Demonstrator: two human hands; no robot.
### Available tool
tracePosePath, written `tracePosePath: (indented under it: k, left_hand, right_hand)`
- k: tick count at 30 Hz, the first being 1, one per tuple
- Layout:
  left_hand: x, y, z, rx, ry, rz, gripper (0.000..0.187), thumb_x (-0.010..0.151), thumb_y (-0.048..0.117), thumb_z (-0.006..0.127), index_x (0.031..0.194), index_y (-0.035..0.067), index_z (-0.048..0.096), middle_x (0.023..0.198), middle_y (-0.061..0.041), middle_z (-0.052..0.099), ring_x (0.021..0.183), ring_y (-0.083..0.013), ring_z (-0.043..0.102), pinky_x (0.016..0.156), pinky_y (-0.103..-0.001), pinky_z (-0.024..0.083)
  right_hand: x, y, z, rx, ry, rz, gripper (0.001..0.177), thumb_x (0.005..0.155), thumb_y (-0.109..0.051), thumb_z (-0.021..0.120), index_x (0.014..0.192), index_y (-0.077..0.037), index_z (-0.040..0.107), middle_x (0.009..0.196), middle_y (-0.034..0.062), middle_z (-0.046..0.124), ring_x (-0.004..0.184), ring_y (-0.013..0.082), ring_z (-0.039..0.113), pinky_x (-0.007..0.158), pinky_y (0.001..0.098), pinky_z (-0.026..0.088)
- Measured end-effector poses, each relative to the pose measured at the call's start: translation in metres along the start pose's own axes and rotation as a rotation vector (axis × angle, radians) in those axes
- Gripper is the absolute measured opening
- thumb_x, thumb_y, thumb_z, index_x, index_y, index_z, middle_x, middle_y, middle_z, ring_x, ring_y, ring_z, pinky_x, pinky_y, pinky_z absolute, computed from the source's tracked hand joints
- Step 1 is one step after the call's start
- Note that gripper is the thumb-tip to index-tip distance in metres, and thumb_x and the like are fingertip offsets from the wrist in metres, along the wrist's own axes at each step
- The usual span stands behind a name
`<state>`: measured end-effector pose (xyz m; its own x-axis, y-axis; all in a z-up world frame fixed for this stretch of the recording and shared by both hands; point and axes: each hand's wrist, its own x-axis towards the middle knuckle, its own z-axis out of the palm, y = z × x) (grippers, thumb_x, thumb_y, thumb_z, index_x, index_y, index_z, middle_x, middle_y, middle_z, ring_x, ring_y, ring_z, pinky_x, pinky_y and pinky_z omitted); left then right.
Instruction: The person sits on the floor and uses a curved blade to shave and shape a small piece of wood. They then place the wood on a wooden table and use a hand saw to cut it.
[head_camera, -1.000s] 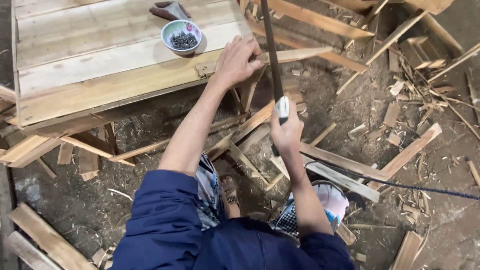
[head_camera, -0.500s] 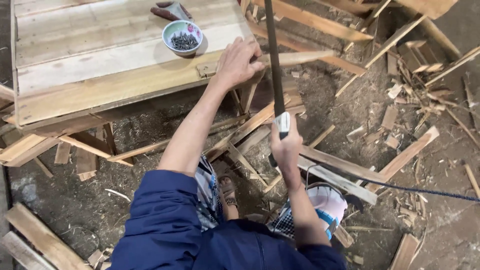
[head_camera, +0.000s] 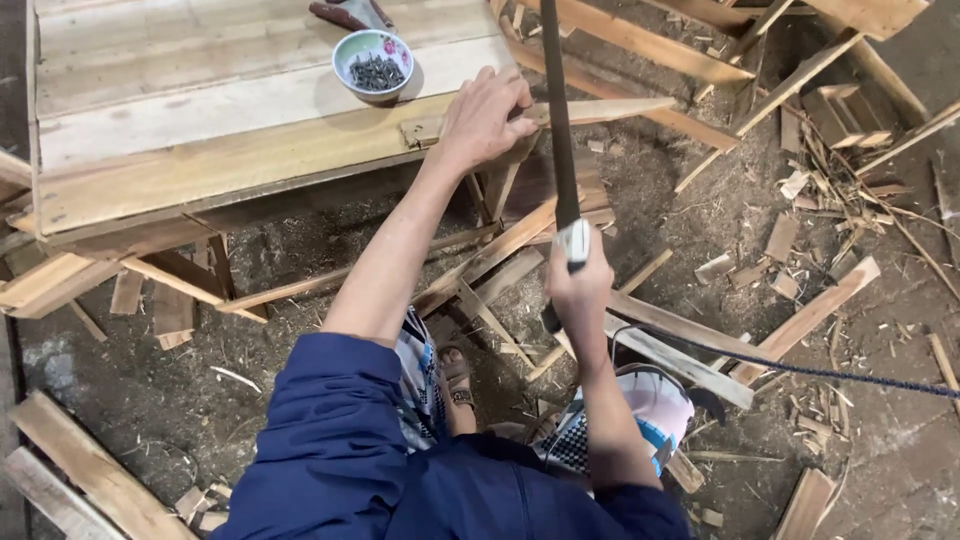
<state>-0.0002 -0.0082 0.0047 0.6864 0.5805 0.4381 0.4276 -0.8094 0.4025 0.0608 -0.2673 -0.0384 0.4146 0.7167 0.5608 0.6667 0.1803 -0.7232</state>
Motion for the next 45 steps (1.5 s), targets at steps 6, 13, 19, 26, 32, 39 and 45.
tracePosePath:
  k: [6,13,19,26,32,39,45]
  left_hand:
    - [-0.005,0.009,-0.005,-0.047,0.004,-0.031,0.024,0.088,0.033,0.076,0.085,0.014,0.061,0.1,0.001,0.06,0.093,-0.0196,0.051,0.087,-0.038,0.044]
    - [-0.005,0.009,-0.006,-0.004,0.004,-0.017,0.025,0.088,0.034,0.076,0.088,0.013,0.063,0.101,0.0,0.059,0.094,-0.0205,0.052,0.087,-0.039,0.044]
    - [-0.004,0.006,-0.005,-0.024,0.019,-0.049,0.022,0.088,0.033,0.072,0.086,0.014,0.062,0.101,0.001,0.06,0.096,-0.0208,0.053,0.09,-0.042,0.045]
    - [0.001,0.001,0.011,0.037,0.044,0.011,0.03,0.088,0.042,0.078,0.086,0.015,0.065,0.098,-0.001,0.063,0.092,-0.0215,0.055,0.089,-0.042,0.047]
    - [-0.009,0.012,-0.006,0.004,0.026,-0.033,0.025,0.09,0.035,0.074,0.09,0.013,0.062,0.102,0.0,0.057,0.099,-0.0224,0.052,0.093,-0.044,0.044]
    - [-0.009,0.012,-0.006,0.081,0.031,0.09,0.033,0.095,0.038,0.064,0.127,0.035,0.07,0.108,-0.003,0.057,0.095,-0.0241,0.049,0.081,-0.041,0.042]
    - [-0.009,0.005,-0.002,-0.007,0.079,0.181,0.017,0.097,0.036,0.066,0.087,0.029,0.078,0.091,0.002,0.05,0.087,-0.0192,0.047,0.076,-0.035,0.042]
  right_hand:
    - [0.0,0.0,0.002,0.005,-0.023,0.43,0.045,0.095,-0.008,0.06,0.137,0.002,0.048,0.081,0.0114,0.065,0.049,0.0148,0.055,0.038,0.0295,0.046]
    - [0.022,-0.019,-0.003,0.041,-0.033,0.307,0.03,0.096,-0.007,0.057,0.124,0.002,0.053,0.075,0.0087,0.063,0.049,0.0152,0.057,0.042,0.028,0.047]
    - [-0.012,-0.006,-0.001,0.016,0.006,0.185,0.024,0.093,0.0,0.062,0.116,0.002,0.056,0.076,0.0072,0.062,0.051,0.0133,0.055,0.042,0.0259,0.044]
    - [-0.009,-0.047,-0.026,0.154,0.007,0.321,0.024,0.094,-0.001,0.059,0.117,0.003,0.056,0.068,0.0055,0.059,0.046,0.0127,0.053,0.04,0.0256,0.044]
    - [-0.025,-0.038,-0.033,0.255,0.023,0.406,0.016,0.095,-0.003,0.058,0.111,0.001,0.056,0.064,0.0041,0.059,0.045,0.0124,0.055,0.041,0.0247,0.045]
    - [-0.016,-0.039,-0.036,0.321,0.183,0.322,0.011,0.1,-0.003,0.054,0.11,-0.003,0.048,0.071,0.0029,0.058,0.05,0.01,0.054,0.046,0.0217,0.044]
    - [-0.019,-0.022,-0.036,0.319,0.126,0.379,0.013,0.098,-0.002,0.055,0.111,-0.002,0.05,0.071,0.0035,0.06,0.048,0.0105,0.054,0.042,0.0223,0.046]
